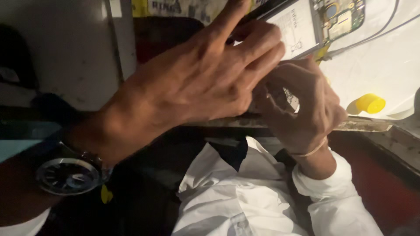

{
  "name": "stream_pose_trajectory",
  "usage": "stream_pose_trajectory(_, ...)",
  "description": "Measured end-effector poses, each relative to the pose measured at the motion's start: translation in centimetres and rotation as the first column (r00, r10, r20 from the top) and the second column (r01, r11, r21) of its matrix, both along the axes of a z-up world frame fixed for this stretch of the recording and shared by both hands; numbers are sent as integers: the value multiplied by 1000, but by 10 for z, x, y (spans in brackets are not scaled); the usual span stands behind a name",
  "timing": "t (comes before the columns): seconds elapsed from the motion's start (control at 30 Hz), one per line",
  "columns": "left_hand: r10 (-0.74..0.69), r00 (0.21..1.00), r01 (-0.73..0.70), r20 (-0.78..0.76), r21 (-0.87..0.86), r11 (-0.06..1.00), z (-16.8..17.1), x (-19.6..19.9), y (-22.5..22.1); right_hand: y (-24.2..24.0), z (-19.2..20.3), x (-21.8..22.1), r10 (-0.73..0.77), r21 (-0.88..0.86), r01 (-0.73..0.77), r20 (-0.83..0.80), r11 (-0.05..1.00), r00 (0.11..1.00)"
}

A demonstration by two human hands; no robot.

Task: The person disassembles a mobile phone by removing the internal battery and various components, then uses a screwdriver to reassemble the internal framework and battery back into the phone casing.

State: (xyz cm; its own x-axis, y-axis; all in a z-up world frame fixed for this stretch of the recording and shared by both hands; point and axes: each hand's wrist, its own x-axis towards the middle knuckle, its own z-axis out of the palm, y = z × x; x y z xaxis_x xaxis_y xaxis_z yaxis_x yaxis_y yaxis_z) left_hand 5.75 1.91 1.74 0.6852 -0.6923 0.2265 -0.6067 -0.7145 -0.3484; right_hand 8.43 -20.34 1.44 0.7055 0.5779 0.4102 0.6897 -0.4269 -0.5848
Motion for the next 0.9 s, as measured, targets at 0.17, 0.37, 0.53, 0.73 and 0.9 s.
stream_pose_trajectory(0.17,-41,995,27,95,146,989,1,7,-2,-2,2,-4,-57,-36,57,-8,998,998)
stream_pose_trajectory(0.37,-6,1000,6,-29,-12,1000,0,-3,-1,-7,-2,-5,-62,-35,60,-75,998,995)
stream_pose_trajectory(0.53,-10,999,11,-34,28,1000,4,-9,2,-7,6,-6,-48,-69,41,-111,997,993)
stream_pose_trajectory(0.73,13,998,-14,-64,-20,1000,11,-19,4,2,1,-15,-107,-58,101,-109,993,988)
stream_pose_trajectory(0.9,9,990,-26,-141,-124,992,11,-17,13,1,-4,-14,-84,-31,82,-78,996,993)
